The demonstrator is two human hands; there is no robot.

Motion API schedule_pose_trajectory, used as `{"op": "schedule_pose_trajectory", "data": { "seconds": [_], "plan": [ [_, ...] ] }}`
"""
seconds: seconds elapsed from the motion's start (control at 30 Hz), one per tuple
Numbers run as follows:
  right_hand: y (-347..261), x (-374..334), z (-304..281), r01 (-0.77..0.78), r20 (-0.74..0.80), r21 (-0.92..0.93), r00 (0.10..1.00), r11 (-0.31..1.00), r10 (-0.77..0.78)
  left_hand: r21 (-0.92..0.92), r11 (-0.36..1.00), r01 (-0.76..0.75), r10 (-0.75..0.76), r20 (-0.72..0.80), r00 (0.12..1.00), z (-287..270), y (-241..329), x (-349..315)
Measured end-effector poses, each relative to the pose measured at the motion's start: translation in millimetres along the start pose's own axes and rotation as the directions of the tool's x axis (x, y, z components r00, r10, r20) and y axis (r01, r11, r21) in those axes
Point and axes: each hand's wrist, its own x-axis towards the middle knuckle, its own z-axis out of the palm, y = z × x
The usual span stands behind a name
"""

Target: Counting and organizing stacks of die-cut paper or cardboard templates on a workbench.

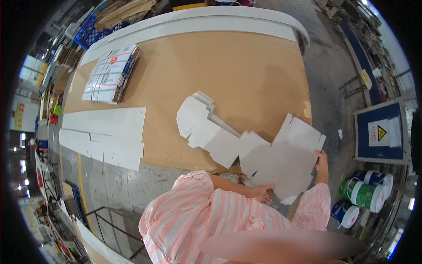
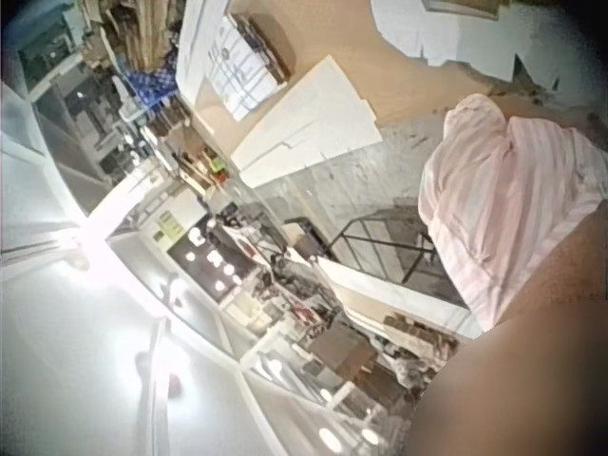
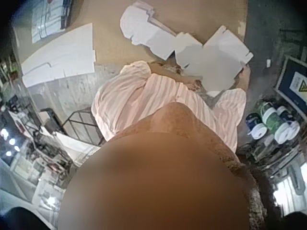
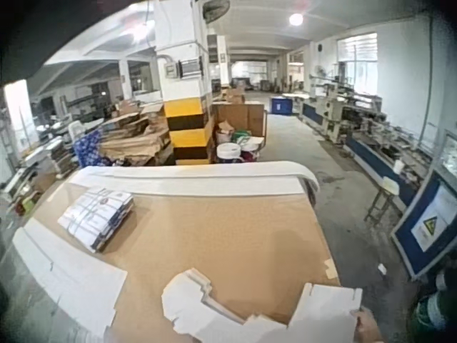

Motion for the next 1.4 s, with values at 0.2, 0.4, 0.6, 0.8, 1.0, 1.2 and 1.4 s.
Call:
{"op": "schedule_pose_trajectory", "data": {
  "seconds": [0.2, 0.4, 0.6, 0.8, 1.0, 1.2, 1.4],
  "plan": [
    [-49.8, 53.5, -27.1, 0.107, 0.024, -0.031, 0.994, 0.994, -0.106, 0.483, 0.786, -0.386, 0.370, 0.133, 0.919, 45.9, 74.7, -44.3],
    [-81.7, 3.5, 66.4, 0.387, -0.111, -0.175, 0.906, 0.905, -0.409, 0.843, 0.111, -0.526, 0.994, -0.095, 0.057, 12.2, 209.1, -62.5],
    [-111.2, -77.1, 105.9, 0.643, -0.018, -0.192, 0.753, 0.742, -0.657, 0.234, 0.266, -0.935, 0.958, -0.172, 0.229, 106.8, 224.2, -75.0],
    [-115.8, -128.1, 94.5, 0.808, -0.062, 0.085, 0.588, 0.583, -0.806, 0.812, -0.129, -0.569, 0.992, 0.112, -0.065, 147.7, 162.2, -124.7],
    [-63.8, -125.9, 58.7, 0.813, -0.151, 0.165, 0.580, 0.558, -0.801, 0.646, -0.518, -0.561, 0.834, 0.527, -0.163, 153.7, 141.5, -120.2],
    [-9.0, -96.2, 30.4, 0.771, 0.041, -0.022, 0.637, 0.637, -0.770, 0.651, -0.601, -0.464, 0.794, 0.555, -0.249, 151.6, 124.7, -108.3],
    [-7.9, -110.8, 64.9, 0.767, -0.199, 0.126, 0.641, 0.629, -0.742, 0.771, -0.300, -0.562, 0.950, 0.191, -0.246, 145.3, 137.1, -109.7]
  ]
}}
